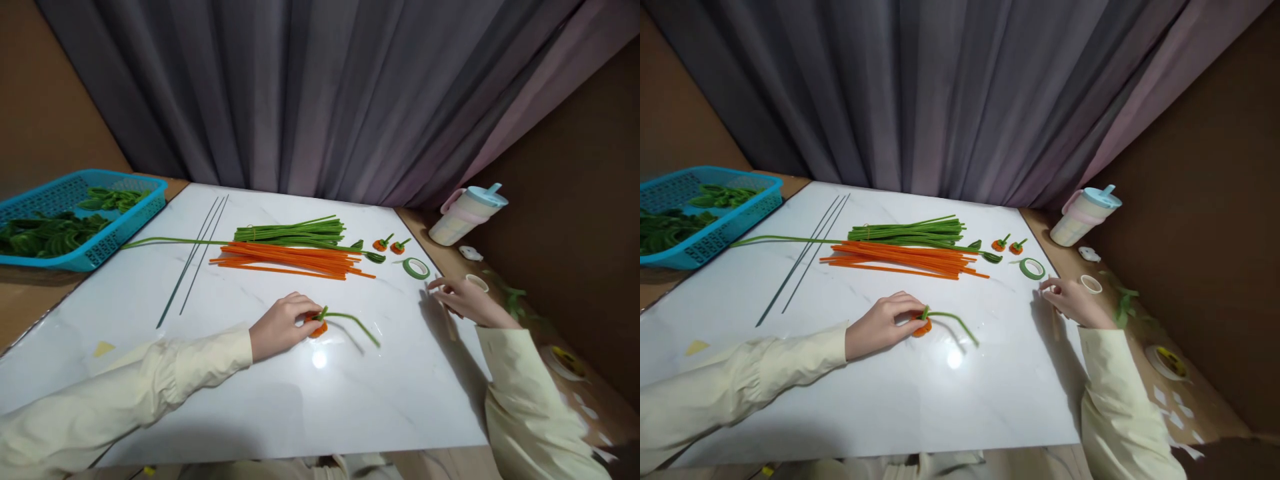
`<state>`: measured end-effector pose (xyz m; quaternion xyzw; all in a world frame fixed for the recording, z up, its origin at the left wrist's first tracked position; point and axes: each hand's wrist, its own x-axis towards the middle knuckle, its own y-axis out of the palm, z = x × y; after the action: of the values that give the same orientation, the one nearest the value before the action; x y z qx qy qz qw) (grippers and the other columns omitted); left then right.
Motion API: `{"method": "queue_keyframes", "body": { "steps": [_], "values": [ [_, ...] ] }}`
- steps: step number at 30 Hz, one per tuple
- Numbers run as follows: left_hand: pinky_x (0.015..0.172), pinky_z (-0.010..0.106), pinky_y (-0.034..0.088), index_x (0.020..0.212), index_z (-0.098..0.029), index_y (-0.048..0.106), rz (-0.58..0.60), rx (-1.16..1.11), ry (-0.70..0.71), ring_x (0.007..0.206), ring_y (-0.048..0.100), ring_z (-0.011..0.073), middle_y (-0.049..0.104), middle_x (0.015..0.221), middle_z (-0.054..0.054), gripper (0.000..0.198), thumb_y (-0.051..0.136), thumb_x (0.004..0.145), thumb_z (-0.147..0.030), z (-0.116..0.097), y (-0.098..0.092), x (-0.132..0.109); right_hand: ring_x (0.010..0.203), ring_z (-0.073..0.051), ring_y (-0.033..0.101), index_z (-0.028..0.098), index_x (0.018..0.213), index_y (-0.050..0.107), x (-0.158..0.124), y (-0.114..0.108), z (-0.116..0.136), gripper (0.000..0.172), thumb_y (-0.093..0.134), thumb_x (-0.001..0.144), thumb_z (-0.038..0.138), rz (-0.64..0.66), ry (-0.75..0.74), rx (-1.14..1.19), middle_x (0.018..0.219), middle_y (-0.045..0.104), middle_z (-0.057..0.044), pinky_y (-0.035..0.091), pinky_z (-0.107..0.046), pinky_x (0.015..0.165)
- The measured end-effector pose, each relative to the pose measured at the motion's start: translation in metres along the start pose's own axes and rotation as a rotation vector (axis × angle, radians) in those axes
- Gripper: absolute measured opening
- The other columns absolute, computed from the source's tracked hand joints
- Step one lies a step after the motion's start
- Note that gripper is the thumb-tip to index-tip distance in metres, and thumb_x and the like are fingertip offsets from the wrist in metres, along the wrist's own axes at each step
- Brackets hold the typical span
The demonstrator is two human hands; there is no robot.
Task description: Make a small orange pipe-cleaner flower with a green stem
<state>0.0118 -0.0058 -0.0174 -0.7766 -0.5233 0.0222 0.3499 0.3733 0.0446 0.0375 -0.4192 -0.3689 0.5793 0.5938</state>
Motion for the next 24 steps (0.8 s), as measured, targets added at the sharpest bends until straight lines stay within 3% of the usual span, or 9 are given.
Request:
{"method": "queue_keyframes", "body": {
  "steps": [2,5,8,11,14,17,20,24],
  "values": [
    [0.07,0.027,0.047,0.085,-0.017,0.066,-0.006,0.021,-0.035,0.072,0.056,0.0152,0.064,0.077,0.004,0.011,0.06,0.077,-0.022,-0.001,0.0,0.0,0.038,-0.012,0.044,0.014,0.082,0.065,-0.025,-0.008,0.02,0.023,0.045,0.077,0.025,0.056,0.007,0.165,0.042,0.046,0.002,0.036,-0.024,0.041],
    [0.065,0.025,0.046,0.089,-0.016,0.066,0.006,0.032,-0.074,0.066,0.054,0.013,0.06,0.075,0.003,0.015,0.061,0.077,-0.024,-0.002,0.0,0.0,0.044,-0.012,0.047,0.015,0.083,0.065,-0.07,-0.007,0.065,0.028,0.046,0.079,0.036,-0.032,-0.104,0.336,0.056,0.053,-0.002,0.04,-0.025,0.043],
    [0.066,0.024,0.045,0.093,-0.016,0.065,0.056,0.025,-0.085,0.069,0.054,0.013,0.058,0.078,0.003,0.019,0.06,0.079,-0.027,-0.002,-0.002,0.001,0.058,-0.014,0.055,0.017,0.083,0.066,-0.103,0.019,0.109,0.025,0.048,0.081,0.034,0.015,-0.271,0.362,0.067,0.058,-0.005,0.044,-0.024,0.05],
    [0.068,0.024,0.046,0.102,-0.018,0.061,0.138,-0.019,-0.107,0.072,0.055,0.0131,0.058,0.082,0.002,0.028,0.061,0.079,-0.033,-0.002,-0.01,-0.001,0.052,-0.013,0.053,0.017,0.089,0.064,-0.113,0.059,0.136,0.023,0.055,0.079,0.036,0.061,-0.328,0.296,0.066,0.057,-0.002,0.045,-0.025,0.053],
    [0.07,0.023,0.047,0.108,-0.019,0.058,0.224,-0.078,-0.09,0.078,0.057,0.0135,0.059,0.088,0.003,0.039,0.068,0.073,-0.034,0.002,-0.021,-0.009,0.06,-0.013,0.055,0.015,0.098,0.06,-0.111,0.089,0.145,0.033,0.066,0.072,0.035,0.082,-0.308,0.254,0.086,0.058,-0.006,0.049,-0.028,0.059],
    [0.076,0.025,0.047,0.101,-0.018,0.06,0.178,-0.072,-0.044,0.085,0.057,0.0145,0.058,0.097,0.005,0.028,0.065,0.077,-0.03,0.006,-0.028,-0.019,0.075,-0.018,0.058,0.017,0.105,0.056,-0.109,0.1,0.148,0.039,0.069,0.072,0.032,0.097,-0.332,0.207,0.098,0.056,-0.008,0.049,-0.032,0.069],
    [0.079,0.027,0.047,0.094,-0.018,0.06,0.121,-0.048,-0.022,0.088,0.056,0.0154,0.059,0.094,0.005,0.02,0.064,0.078,-0.027,0.007,-0.026,-0.025,0.086,-0.021,0.057,0.018,0.108,0.052,-0.108,0.103,0.15,0.036,0.065,0.076,0.026,0.099,-0.366,0.214,0.102,0.054,-0.009,0.048,-0.034,0.073],
    [0.079,0.03,0.046,0.087,-0.018,0.061,0.083,0.051,0.032,0.086,0.056,0.0165,0.062,0.087,0.004,0.011,0.062,0.08,-0.026,0.001,-0.02,-0.026,0.083,-0.019,0.056,0.018,0.099,0.053,-0.105,0.107,0.151,0.021,0.06,0.08,0.021,0.094,-0.433,0.241,0.097,0.055,-0.007,0.047,-0.031,0.07]
  ]
}}
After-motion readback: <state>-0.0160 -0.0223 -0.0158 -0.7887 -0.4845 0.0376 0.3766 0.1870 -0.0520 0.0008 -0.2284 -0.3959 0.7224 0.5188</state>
